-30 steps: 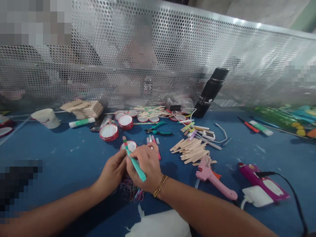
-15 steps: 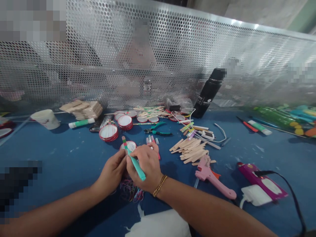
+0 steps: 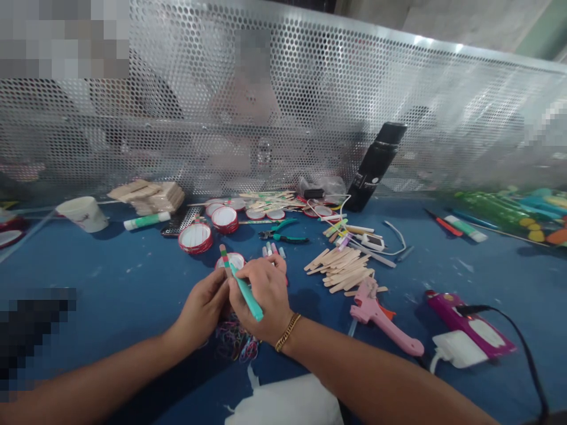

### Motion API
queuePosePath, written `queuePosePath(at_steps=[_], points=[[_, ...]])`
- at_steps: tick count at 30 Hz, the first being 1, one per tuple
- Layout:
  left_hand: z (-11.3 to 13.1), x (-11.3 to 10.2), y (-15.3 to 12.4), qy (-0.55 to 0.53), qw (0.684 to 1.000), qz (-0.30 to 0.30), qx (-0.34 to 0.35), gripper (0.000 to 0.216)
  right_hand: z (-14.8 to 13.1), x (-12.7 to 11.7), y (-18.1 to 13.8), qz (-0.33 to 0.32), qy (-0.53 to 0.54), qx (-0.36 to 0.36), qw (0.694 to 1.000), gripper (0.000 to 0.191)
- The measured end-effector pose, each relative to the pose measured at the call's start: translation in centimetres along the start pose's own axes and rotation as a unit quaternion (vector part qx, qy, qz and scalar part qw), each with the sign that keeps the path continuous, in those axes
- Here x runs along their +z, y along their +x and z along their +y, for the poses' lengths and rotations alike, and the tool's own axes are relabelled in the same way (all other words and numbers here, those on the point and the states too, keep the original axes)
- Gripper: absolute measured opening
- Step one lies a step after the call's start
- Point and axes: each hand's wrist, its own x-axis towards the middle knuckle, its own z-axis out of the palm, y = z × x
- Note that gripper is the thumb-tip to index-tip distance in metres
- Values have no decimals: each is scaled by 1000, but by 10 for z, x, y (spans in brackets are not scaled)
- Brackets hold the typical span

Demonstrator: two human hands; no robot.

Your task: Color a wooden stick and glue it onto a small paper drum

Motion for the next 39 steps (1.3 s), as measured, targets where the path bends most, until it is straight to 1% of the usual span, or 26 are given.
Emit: queuePosePath(at_steps=[7, 13, 17, 20, 26, 29, 32, 39], points=[[-2, 0, -1, -11, 1000, -6, 15, 33, -2, 0, 0, -9, 19, -27, 999, 2], [-3, 0, 0, -3, 1000, 3, 2, 32, -1, 0, 0, 4, 3, -4, 1000, 2], [-3, 0, -1, -19, 1000, -8, 4, 33, -2, 0, 0, -1, 15, -18, 1000, 3], [-3, 0, -1, -8, 1000, -7, 10, 33, -2, 0, 0, -4, 17, -22, 1000, 3], [-3, 1, -1, -13, 1000, -2, 8, 32, 0, 0, 0, 4, 3, 5, 1000, 3], [-3, 0, -2, -25, 1000, -1, 7, 33, -1, 0, -1, -1, 14, -8, 1000, 3], [-3, 0, -1, -15, 1000, 2, 14, 34, -1, 0, -1, -8, 19, -24, 1000, 3], [-3, 1, 0, -5, 1000, 1, 2, 33, 0, 0, 0, 7, 4, 2, 1000, 2]])
